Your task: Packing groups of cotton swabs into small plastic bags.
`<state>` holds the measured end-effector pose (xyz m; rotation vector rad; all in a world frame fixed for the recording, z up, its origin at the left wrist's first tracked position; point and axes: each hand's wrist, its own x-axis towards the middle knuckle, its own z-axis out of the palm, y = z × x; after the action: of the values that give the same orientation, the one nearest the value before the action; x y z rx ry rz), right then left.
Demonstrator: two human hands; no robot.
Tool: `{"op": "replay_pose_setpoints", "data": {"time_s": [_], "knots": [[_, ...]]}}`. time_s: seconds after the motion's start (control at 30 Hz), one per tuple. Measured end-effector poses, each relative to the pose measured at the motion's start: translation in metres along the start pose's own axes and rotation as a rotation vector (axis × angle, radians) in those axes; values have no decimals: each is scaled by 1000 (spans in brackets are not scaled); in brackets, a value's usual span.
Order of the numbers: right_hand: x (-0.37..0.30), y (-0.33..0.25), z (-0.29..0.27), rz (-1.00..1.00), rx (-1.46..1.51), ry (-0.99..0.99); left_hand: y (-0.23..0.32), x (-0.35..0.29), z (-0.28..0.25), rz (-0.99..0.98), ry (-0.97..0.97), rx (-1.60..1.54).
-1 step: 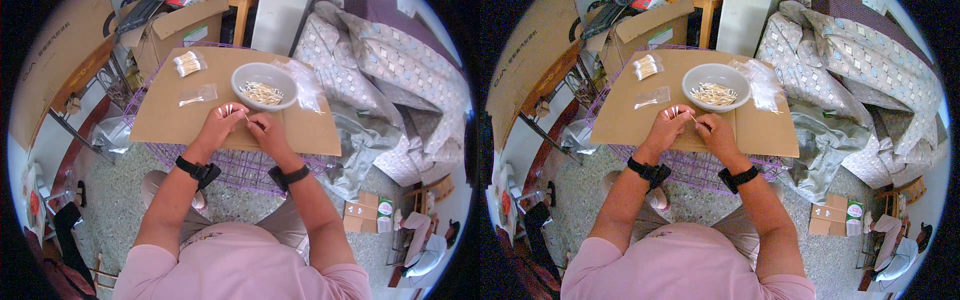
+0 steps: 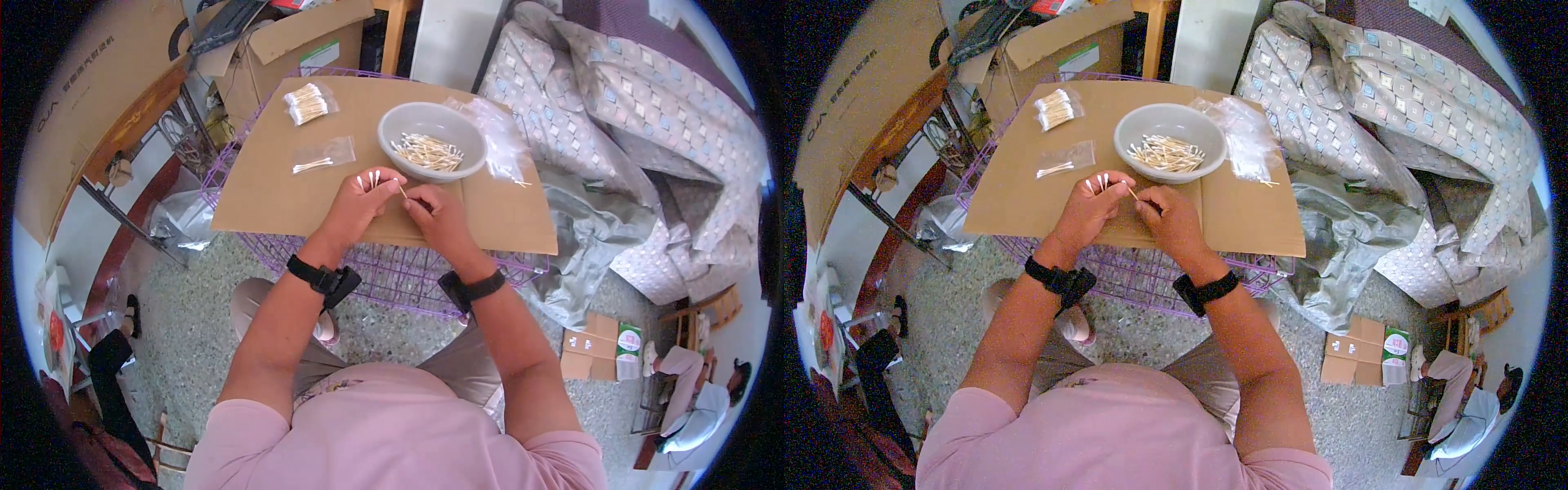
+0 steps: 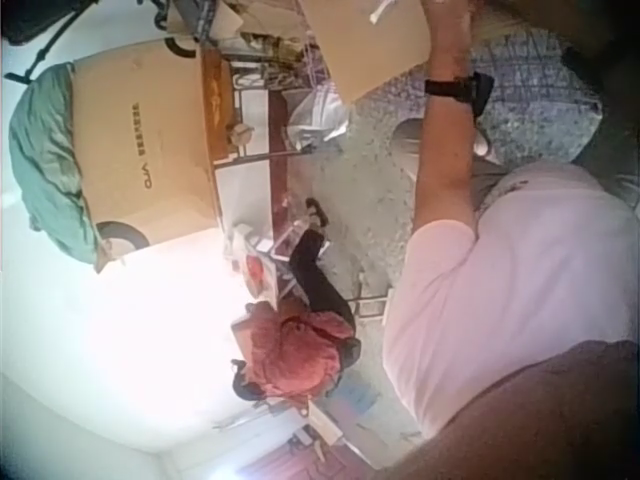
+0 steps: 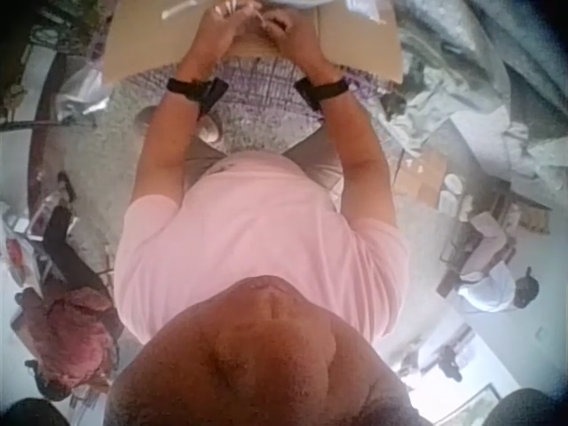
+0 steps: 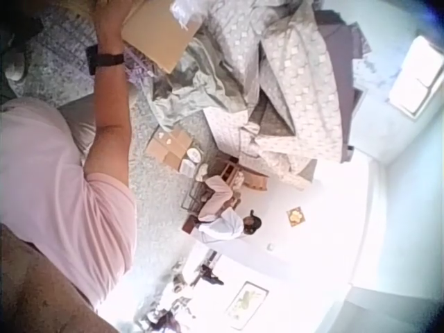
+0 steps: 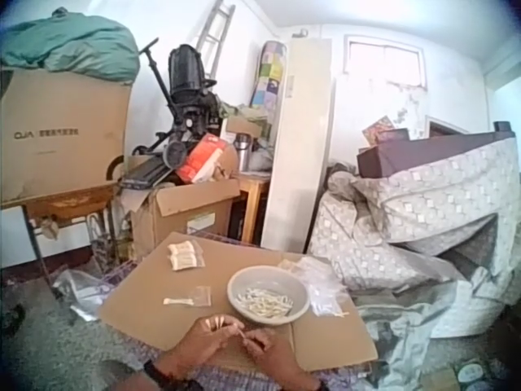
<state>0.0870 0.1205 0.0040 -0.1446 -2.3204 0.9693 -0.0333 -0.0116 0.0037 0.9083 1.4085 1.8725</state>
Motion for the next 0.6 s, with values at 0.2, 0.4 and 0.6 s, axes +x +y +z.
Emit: {"op": "replay_pose_setpoints", "data": {"time_s": [0.2,0.4,0.6], "knots": [[-4,-2,0,48,50,0,-2,2,0,4,-19,33],[-4,-2,0,166,72,-34,-5,3,-1,13,-27,44],[-5,2,-1,15,73,23,-3,3,1,18,-14,57]]}}
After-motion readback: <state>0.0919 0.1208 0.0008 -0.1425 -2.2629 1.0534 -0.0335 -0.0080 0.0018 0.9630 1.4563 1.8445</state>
